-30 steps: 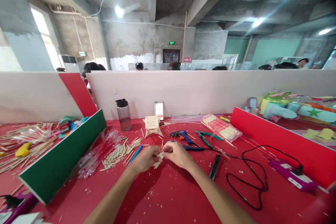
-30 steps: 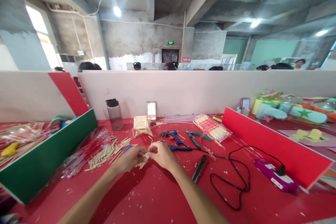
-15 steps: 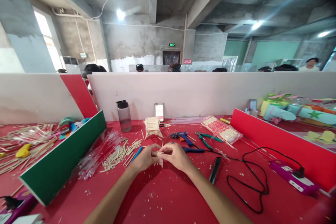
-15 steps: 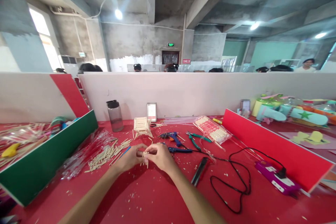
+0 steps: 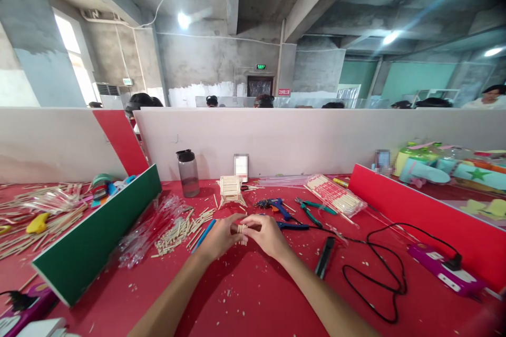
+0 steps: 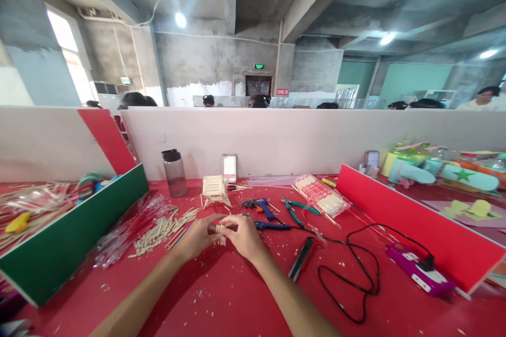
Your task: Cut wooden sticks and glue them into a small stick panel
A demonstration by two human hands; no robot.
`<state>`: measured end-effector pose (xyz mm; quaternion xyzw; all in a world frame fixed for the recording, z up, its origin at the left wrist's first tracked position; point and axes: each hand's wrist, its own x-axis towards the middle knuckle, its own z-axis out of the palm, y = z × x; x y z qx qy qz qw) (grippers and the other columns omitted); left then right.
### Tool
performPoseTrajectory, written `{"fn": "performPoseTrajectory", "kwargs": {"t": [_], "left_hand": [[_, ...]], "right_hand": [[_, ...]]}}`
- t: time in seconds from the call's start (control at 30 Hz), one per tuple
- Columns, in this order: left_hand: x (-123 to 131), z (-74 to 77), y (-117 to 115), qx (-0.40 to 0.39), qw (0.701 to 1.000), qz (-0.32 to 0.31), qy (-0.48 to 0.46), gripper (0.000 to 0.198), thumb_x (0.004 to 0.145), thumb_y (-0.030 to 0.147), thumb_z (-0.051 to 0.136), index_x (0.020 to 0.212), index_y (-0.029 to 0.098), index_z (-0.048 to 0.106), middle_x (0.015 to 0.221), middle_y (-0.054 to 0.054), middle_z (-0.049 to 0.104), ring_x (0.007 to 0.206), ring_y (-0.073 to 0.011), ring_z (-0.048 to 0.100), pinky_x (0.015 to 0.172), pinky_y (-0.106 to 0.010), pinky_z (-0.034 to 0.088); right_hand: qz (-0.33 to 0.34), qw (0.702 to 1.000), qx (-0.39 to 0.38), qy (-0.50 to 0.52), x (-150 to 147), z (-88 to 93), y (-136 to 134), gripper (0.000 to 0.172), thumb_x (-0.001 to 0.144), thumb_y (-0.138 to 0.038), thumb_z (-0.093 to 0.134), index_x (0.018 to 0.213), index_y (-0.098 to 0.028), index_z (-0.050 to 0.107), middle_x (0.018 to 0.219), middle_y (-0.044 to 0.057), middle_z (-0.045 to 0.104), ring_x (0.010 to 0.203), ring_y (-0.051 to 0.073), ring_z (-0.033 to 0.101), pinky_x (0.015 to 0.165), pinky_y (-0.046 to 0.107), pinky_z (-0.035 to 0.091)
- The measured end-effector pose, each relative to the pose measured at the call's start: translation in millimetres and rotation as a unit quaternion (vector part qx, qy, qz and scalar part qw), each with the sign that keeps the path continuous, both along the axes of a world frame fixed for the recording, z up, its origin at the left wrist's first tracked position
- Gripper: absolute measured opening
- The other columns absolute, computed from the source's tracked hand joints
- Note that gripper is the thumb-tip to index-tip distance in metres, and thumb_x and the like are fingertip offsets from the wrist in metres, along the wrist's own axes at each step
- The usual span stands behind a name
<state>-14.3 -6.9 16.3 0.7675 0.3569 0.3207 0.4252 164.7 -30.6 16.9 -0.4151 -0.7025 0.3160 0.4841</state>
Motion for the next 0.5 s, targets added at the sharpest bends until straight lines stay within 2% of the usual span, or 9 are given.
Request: {"fn": "performPoseTrajectory", "kwargs": {"t": [0.17,0.3,0.5], "left_hand": [[2,-0.1,-4,0.026,0.999,0.01,0.019,0.055,0.08,0.032,0.071,0.13,0.015,0.057,0.078,-0.007,0.077,0.072,-0.0237,0.073,0.068,-0.03,0.052],[3,-7.7,0,0.008,1.0,0.009,-0.002,0.062,0.078,0.03,0.073,0.135,0.014,0.054,0.081,-0.007,0.077,0.074,-0.0236,0.073,0.071,-0.03,0.052],[3,-14.9,6,-0.046,0.999,0.019,-0.01,0.081,0.071,0.036,0.08,0.141,0.01,0.048,0.074,-0.007,0.075,0.071,-0.0245,0.071,0.064,-0.029,0.05]], "right_hand": [[-0.001,1.0,-0.013,-0.016,1,-1.3,1,0.016,0.078,-0.021,0.071,0.093,-0.018,0.077,0.089,0.006,0.078,0.083,0.024,0.074,0.077,0.032,0.056],[-0.013,1.0,-0.006,-0.015,-1,-2.2,0,0.015,0.076,-0.018,0.072,0.09,-0.019,0.077,0.088,0.006,0.079,0.082,0.024,0.074,0.077,0.031,0.055],[-0.008,1.0,-0.005,-0.02,-2,-1.8,0,0.011,0.077,-0.018,0.071,0.086,-0.019,0.078,0.084,0.005,0.079,0.08,0.023,0.074,0.073,0.029,0.055]]}}
